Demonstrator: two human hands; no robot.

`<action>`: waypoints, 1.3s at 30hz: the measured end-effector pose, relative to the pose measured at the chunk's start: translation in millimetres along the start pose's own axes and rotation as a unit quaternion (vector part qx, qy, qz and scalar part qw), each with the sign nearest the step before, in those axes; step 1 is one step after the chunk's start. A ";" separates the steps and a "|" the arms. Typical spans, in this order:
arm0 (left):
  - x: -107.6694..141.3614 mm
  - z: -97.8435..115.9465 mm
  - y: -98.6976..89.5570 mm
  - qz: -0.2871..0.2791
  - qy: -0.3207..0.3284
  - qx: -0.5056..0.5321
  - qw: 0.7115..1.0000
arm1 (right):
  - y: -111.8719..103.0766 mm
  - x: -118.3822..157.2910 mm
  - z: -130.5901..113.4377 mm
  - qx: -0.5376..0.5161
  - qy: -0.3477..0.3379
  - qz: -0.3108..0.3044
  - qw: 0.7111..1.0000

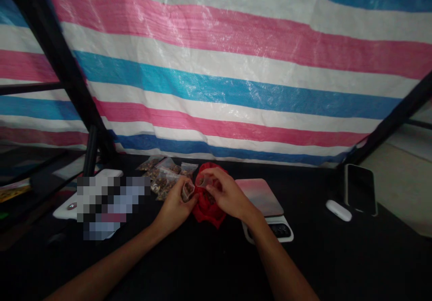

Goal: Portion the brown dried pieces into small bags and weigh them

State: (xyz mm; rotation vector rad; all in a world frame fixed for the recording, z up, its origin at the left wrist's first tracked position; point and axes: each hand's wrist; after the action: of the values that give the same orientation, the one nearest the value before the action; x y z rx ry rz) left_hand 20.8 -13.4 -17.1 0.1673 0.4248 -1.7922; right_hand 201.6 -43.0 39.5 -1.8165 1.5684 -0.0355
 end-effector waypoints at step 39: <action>-0.8 10.6 -2.1 0.019 -0.101 0.135 0.985 | -12.9 7.0 -4.2 0.241 0.080 -0.120 0.960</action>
State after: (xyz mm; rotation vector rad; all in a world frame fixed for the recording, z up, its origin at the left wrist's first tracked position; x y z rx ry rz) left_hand 20.1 -16.3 -6.6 0.1785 0.0321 -1.8036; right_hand 212.4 -51.2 46.4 -1.6233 1.2901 -0.6378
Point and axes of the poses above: each hand's wrist, its own x-axis away from the middle knuckle, its own y-axis out of the palm, z = x × y, and after that the axes turned 2 degrees about -y, right-handed
